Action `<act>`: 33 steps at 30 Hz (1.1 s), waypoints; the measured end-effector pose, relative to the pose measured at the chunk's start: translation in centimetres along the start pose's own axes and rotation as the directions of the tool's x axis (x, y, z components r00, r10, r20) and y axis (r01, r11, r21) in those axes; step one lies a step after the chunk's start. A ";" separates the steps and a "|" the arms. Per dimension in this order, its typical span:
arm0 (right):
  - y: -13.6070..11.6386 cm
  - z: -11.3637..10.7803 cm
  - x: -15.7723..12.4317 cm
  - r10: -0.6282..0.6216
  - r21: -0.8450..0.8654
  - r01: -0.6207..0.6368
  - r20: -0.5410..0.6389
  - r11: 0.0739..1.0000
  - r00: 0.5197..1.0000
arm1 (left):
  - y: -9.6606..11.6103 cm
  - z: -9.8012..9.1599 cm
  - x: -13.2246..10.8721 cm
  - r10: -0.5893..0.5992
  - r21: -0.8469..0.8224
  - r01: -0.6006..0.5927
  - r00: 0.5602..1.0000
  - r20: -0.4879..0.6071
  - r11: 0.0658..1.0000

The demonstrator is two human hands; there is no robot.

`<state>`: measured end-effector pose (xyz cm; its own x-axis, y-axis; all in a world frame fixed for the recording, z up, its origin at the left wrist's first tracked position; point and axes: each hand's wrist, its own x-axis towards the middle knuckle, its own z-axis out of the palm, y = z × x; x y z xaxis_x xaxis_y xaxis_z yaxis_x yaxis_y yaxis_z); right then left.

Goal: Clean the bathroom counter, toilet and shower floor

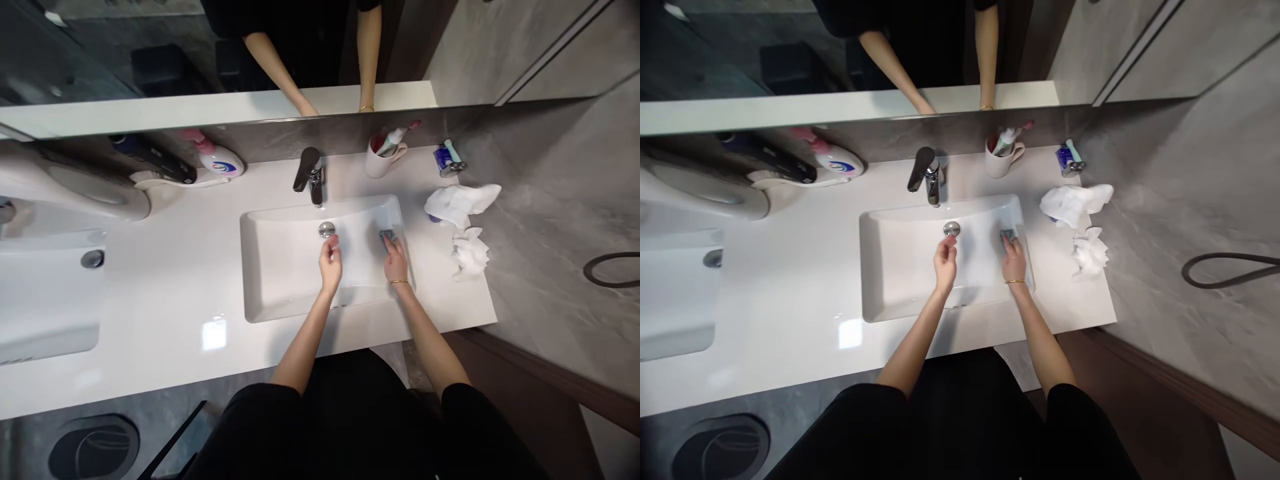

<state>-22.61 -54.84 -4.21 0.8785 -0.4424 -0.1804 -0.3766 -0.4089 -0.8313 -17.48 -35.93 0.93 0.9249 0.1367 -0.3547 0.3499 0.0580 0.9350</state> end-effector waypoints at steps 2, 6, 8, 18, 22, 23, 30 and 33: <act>-2.2 4.3 0.4 0.063 0.252 -0.082 0.082 0.964 0.995 | 3.0 -1.3 3.9 -0.097 -0.269 0.070 0.991 -0.087 0.961; -5.9 11.3 2.3 0.397 0.705 -0.565 0.415 0.428 0.819 | 10.0 -2.7 10.5 -0.272 -0.548 0.284 0.957 0.105 0.787; -7.1 13.0 3.6 0.402 0.696 -0.698 0.598 0.167 0.693 | 12.7 -2.9 12.4 -0.278 -0.568 0.362 0.932 0.232 0.740; -9.3 17.5 7.6 0.251 0.166 -0.340 0.402 0.926 0.880 | 6.5 -6.4 12.5 -0.269 -0.183 0.286 0.957 0.109 0.941; -8.4 15.5 8.6 0.043 -0.274 0.072 0.392 0.959 0.919 | 2.1 -6.5 11.4 -0.539 -0.104 0.545 0.839 0.080 0.832; -7.7 13.9 8.7 0.006 -0.348 0.144 0.396 0.926 0.918 | 1.6 -6.8 11.1 -0.535 -0.114 0.540 0.842 0.075 0.834; -1.1 1.5 5.7 0.104 -0.851 0.225 0.308 0.474 0.946 | 0.0 -11.9 7.6 -0.393 -0.100 0.384 0.913 -0.112 0.918; 0.2 2.8 1.7 0.278 -0.872 0.116 0.274 0.475 0.921 | -1.5 -12.9 5.4 -0.352 -0.072 0.346 0.930 -0.106 0.935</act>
<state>-20.34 -53.40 -6.16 0.7846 -0.3019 -0.5415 -0.3330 -0.9420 0.0427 -14.87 -22.52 -2.43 0.7212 0.2117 -0.6596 0.6366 0.1730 0.7515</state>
